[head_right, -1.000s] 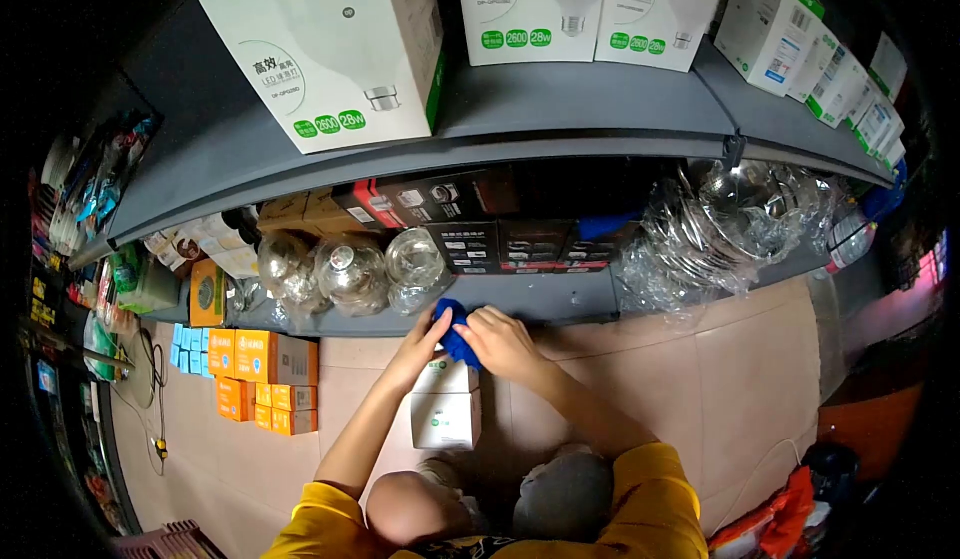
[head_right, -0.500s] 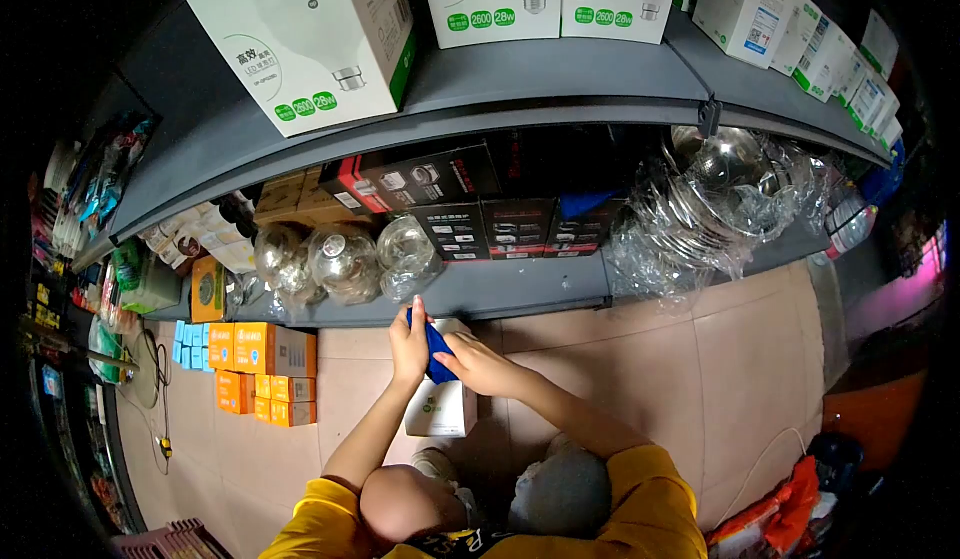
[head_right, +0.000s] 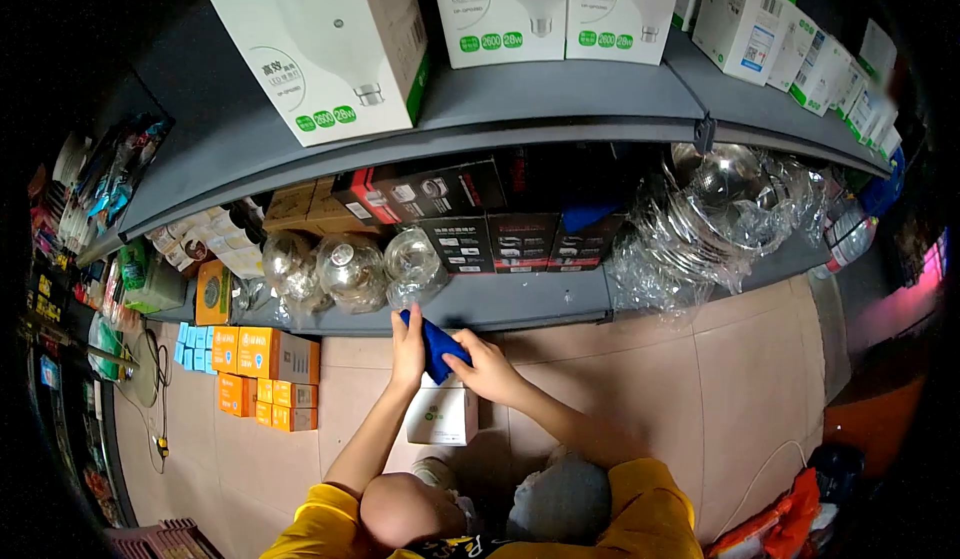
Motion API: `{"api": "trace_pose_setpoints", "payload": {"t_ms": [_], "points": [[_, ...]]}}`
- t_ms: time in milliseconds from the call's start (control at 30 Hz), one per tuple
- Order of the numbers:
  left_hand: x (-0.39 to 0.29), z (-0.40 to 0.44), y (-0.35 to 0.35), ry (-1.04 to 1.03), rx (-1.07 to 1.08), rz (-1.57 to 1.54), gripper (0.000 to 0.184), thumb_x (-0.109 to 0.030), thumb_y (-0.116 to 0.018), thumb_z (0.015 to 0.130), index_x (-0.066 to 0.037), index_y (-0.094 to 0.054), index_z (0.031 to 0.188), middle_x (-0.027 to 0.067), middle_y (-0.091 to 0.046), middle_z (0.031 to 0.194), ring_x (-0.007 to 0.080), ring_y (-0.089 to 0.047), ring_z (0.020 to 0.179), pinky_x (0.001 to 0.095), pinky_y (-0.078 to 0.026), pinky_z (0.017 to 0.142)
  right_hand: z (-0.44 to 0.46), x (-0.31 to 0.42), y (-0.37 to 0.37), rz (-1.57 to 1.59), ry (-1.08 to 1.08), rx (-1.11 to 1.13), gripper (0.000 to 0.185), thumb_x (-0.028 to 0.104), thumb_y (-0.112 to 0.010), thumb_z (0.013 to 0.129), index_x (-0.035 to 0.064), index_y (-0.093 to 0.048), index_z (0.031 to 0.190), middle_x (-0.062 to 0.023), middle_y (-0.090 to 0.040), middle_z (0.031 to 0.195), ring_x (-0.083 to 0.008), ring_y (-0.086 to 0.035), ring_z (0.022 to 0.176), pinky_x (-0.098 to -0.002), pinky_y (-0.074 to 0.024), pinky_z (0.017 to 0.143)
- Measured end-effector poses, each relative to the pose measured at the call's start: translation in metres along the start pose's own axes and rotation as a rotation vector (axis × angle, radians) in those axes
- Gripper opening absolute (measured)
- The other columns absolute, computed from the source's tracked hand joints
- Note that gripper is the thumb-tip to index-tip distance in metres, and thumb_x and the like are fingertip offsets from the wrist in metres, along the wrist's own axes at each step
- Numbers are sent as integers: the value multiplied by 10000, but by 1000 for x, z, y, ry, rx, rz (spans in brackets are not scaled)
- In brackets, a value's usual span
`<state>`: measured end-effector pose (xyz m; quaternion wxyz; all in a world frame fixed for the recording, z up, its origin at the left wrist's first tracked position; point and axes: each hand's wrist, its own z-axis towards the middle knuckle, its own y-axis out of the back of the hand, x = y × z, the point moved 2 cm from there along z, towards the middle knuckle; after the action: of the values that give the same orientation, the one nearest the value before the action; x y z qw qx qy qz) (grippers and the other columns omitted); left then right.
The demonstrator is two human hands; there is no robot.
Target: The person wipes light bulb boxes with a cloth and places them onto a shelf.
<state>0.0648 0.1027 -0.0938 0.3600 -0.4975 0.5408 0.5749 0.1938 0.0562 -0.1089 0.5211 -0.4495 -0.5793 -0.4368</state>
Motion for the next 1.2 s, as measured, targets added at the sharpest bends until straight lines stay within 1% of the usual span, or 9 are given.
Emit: {"api": "trace_pose_setpoints", "payload": {"t_ms": [33,167,333,400,533,700,900,1033,1200], "points": [[15,7,1,94,82,-36,340,-293,-479,918,-12,-353,1061,158,-494,939,159,-473,865,265,-383,806,4,0,4,-135,153,-105,249,176,-612,828,14,-500,982,-158,-610,793,-280,-622,750,-340,-476,674],[26,18,3,-108,127,-230,362,-65,-590,843,-63,-362,1125,84,-468,1044,150,-488,943,269,-406,846,18,-1,30,-302,93,-265,215,118,-546,828,24,-523,1021,-191,-606,933,-352,-596,867,-376,-460,761],[6,32,6,-118,331,-313,446,-21,-560,846,-65,-334,1229,113,-454,1201,181,-461,1112,300,-402,922,62,-34,54,-229,61,-306,284,116,-539,832,26,-505,1100,-184,-570,1024,-358,-554,935,-392,-441,814],[3,34,8,-146,271,-80,418,5,-536,853,-47,-343,1221,115,-427,1252,180,-441,1144,296,-401,924,70,-27,60,-772,142,-300,354,123,-531,833,40,-473,1173,-180,-526,1098,-348,-512,1006,-419,-411,861],[-28,21,41,-181,384,-297,399,-73,-551,867,-24,-377,1222,125,-585,1096,163,-544,1031,287,-422,885,50,29,55,-788,304,-203,391,135,-536,829,31,-456,1197,-177,-502,1118,-345,-486,1042,-420,-402,869],[-135,6,88,-518,123,-57,195,-65,-560,853,15,-576,1030,94,-671,898,149,-617,873,260,-470,791,15,158,47,-683,568,-362,262,50,-557,825,-1,-549,1081,-131,-598,899,-252,-589,829,-322,-465,754],[-229,23,105,-885,-130,27,337,-47,-588,817,33,-527,1138,173,-608,1058,250,-600,970,321,-452,849,18,271,52,-551,851,-698,227,39,-589,805,-31,-569,1020,-157,-613,857,-270,-598,768,-329,-474,699],[-257,48,87,-876,-54,162,464,-145,-605,829,49,-447,1219,247,-570,1087,341,-560,1036,363,-441,865,44,282,48,-785,871,-714,296,131,-618,799,-37,-568,1038,-190,-623,918,-313,-615,816,-356,-484,705],[-263,65,81,-872,-63,165,467,-140,-605,829,40,-431,1223,246,-581,1057,343,-580,999,370,-469,823,62,281,50,-907,863,-758,276,139,-619,793,-33,-577,1005,-173,-634,849,-307,-617,751,-360,-485,659]]}}
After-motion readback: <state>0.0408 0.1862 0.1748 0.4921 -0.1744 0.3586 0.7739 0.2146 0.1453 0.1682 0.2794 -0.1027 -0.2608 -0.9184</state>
